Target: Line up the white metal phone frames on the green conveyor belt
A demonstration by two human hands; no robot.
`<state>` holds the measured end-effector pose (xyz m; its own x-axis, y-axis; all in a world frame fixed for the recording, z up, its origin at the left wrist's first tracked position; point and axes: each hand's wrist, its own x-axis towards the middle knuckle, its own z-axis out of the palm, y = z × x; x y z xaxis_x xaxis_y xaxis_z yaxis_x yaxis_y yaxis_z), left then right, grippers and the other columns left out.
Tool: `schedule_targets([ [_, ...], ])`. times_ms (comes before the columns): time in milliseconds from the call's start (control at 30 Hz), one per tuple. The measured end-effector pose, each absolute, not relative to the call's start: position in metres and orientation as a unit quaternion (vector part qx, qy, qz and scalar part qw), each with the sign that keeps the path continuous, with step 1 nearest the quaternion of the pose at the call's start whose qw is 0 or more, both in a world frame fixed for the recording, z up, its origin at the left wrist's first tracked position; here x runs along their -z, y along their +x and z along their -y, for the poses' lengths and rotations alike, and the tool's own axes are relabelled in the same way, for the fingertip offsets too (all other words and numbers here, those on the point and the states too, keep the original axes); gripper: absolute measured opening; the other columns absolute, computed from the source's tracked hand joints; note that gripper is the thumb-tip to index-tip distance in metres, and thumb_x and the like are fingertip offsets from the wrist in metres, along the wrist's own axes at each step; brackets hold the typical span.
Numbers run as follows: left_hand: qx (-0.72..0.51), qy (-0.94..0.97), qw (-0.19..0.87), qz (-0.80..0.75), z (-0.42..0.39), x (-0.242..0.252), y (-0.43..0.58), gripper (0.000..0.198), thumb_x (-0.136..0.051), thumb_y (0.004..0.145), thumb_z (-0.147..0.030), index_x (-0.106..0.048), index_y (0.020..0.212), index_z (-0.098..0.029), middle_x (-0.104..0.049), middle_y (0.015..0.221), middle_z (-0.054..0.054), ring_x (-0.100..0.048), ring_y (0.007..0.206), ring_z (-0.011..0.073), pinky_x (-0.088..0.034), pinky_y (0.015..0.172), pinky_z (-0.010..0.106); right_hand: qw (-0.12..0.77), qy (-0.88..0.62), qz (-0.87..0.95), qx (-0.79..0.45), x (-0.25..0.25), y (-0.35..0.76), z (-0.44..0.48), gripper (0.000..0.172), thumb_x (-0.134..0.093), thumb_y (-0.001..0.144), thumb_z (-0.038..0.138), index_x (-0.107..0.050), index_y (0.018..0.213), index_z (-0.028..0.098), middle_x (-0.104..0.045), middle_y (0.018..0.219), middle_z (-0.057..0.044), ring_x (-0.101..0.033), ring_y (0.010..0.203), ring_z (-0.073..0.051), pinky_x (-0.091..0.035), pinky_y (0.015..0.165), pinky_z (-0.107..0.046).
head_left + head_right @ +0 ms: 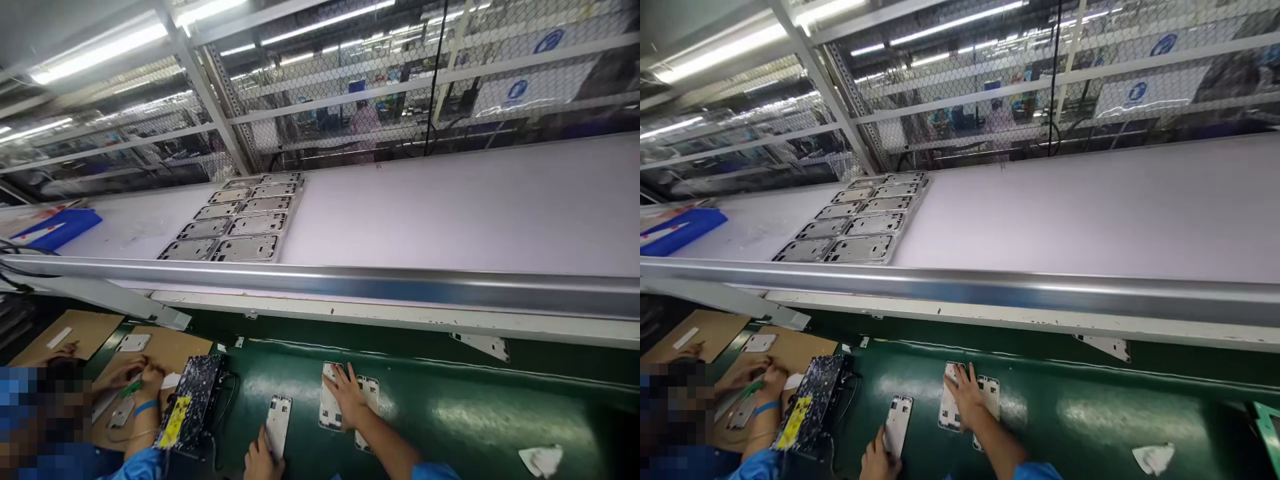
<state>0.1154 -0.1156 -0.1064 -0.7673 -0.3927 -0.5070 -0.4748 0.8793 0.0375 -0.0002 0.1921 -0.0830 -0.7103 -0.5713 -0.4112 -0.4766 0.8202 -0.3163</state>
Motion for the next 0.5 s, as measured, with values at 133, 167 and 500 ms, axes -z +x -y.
schedule_targets([
  [133,-0.091,-0.217,0.236,-0.943,0.098,0.094,0.105,0.079,-0.065,0.088,-0.016,-0.027,0.156,-0.007,-0.055,0.132,0.021,-0.056,0.124,0.038,-0.042,0.104,0.042,0.247,-0.302,-0.915,0.102,0.08,0.011,-0.182,0.137,-0.095,0.059,0.04,-0.01,0.165,0.023,0.0,0.17,-0.023,0.002,0.156,-0.047,0.019,0.12,-0.068],
  [167,-0.096,-0.202,0.227,-0.948,0.09,0.09,0.102,0.078,-0.064,0.089,-0.017,-0.027,0.156,-0.006,-0.054,0.133,0.021,-0.055,0.125,0.0372,-0.042,0.105,0.041,0.244,-0.305,-0.914,0.11,0.08,0.018,-0.181,0.136,-0.095,0.059,0.039,-0.011,0.164,0.023,-0.001,0.17,-0.022,0.003,0.156,-0.045,0.02,0.12,-0.067],
  [500,-0.159,-0.08,0.184,-0.967,0.005,0.066,0.051,0.073,-0.063,0.089,-0.015,-0.029,0.154,-0.008,-0.052,0.138,0.018,-0.049,0.128,0.0307,-0.036,0.111,0.037,0.233,-0.176,-0.933,0.213,0.053,0.077,-0.225,0.096,-0.068,0.069,0.017,-0.035,0.158,0.026,-0.031,0.166,-0.013,-0.018,0.156,-0.037,0.004,0.128,-0.063],
])
